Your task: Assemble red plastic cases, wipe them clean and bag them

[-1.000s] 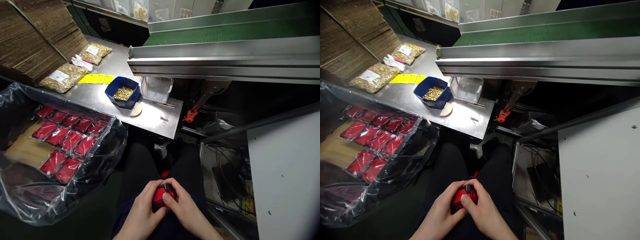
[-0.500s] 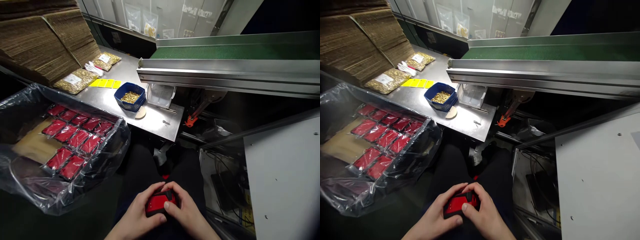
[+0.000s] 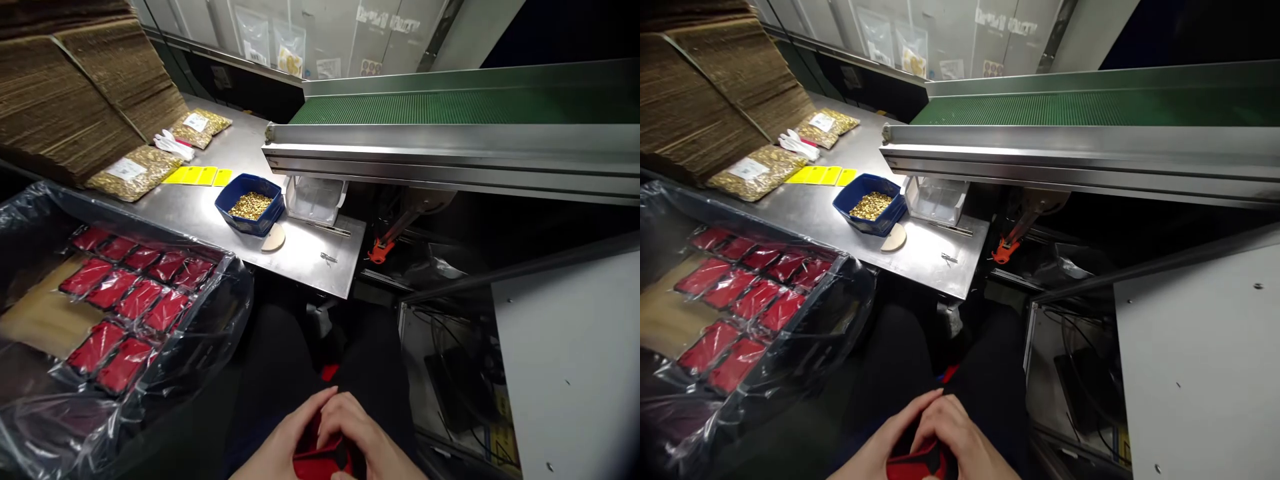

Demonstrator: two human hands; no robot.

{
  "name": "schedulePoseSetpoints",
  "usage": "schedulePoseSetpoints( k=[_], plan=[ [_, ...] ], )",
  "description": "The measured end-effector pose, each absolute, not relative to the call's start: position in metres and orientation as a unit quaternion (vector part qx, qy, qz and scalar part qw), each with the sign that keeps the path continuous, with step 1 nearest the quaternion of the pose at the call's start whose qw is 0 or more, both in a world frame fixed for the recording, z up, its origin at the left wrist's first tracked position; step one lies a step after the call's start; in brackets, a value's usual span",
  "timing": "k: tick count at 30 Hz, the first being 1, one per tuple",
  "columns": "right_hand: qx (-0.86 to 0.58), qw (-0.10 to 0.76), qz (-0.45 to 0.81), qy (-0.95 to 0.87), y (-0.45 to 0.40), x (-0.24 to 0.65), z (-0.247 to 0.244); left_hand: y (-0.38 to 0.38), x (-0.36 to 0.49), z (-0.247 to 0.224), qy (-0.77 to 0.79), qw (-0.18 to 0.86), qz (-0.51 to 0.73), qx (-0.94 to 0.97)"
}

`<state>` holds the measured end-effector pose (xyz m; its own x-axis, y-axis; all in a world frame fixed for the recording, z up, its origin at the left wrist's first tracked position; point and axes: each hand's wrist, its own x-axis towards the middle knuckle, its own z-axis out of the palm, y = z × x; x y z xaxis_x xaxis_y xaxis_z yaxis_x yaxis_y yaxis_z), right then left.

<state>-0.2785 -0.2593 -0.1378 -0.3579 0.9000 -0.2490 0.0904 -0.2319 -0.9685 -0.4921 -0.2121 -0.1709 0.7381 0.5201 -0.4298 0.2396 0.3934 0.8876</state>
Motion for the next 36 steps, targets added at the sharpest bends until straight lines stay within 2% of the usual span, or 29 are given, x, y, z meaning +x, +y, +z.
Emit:
schedulePoseSetpoints(
  k=[6, 10, 16, 20, 23, 28, 30, 33, 36],
  plan=[
    [-0.415, 0.301, 0.702, -0.495, -0.248, -0.262, -0.178, -0.196, -0.486, -0.178, 0.376, 0.769, 0.109, 0.505],
    [-0.424, 0.278, 0.726, -0.465, -0.246, -0.259, -0.191, -0.181, -0.483, -0.186, 0.364, 0.806, 0.067, 0.461],
    [-0.396, 0.287, 0.745, -0.455, -0.239, -0.254, -0.194, -0.162, -0.479, -0.189, 0.335, 0.805, 0.005, 0.490],
    [-0.406, 0.277, 0.742, -0.455, -0.228, -0.254, -0.177, -0.170, -0.480, -0.196, 0.345, 0.810, 0.033, 0.473],
    [-0.452, 0.276, 0.722, -0.446, -0.226, -0.260, -0.167, -0.178, -0.483, -0.202, 0.318, 0.854, 0.073, 0.405],
    [-0.446, 0.334, 0.723, -0.408, -0.237, -0.256, -0.187, -0.190, -0.486, -0.209, 0.305, 0.894, 0.135, 0.298],
    [-0.529, 0.357, 0.680, -0.359, -0.243, -0.249, -0.204, -0.195, -0.484, -0.211, 0.323, 0.904, 0.171, 0.224],
    [-0.674, 0.347, 0.546, -0.356, -0.250, -0.246, -0.218, -0.198, -0.476, -0.210, 0.418, 0.876, 0.230, 0.071],
    [-0.665, 0.317, 0.504, -0.451, -0.258, -0.261, -0.209, -0.193, -0.463, -0.201, 0.490, 0.828, 0.267, -0.057]
  ],
)
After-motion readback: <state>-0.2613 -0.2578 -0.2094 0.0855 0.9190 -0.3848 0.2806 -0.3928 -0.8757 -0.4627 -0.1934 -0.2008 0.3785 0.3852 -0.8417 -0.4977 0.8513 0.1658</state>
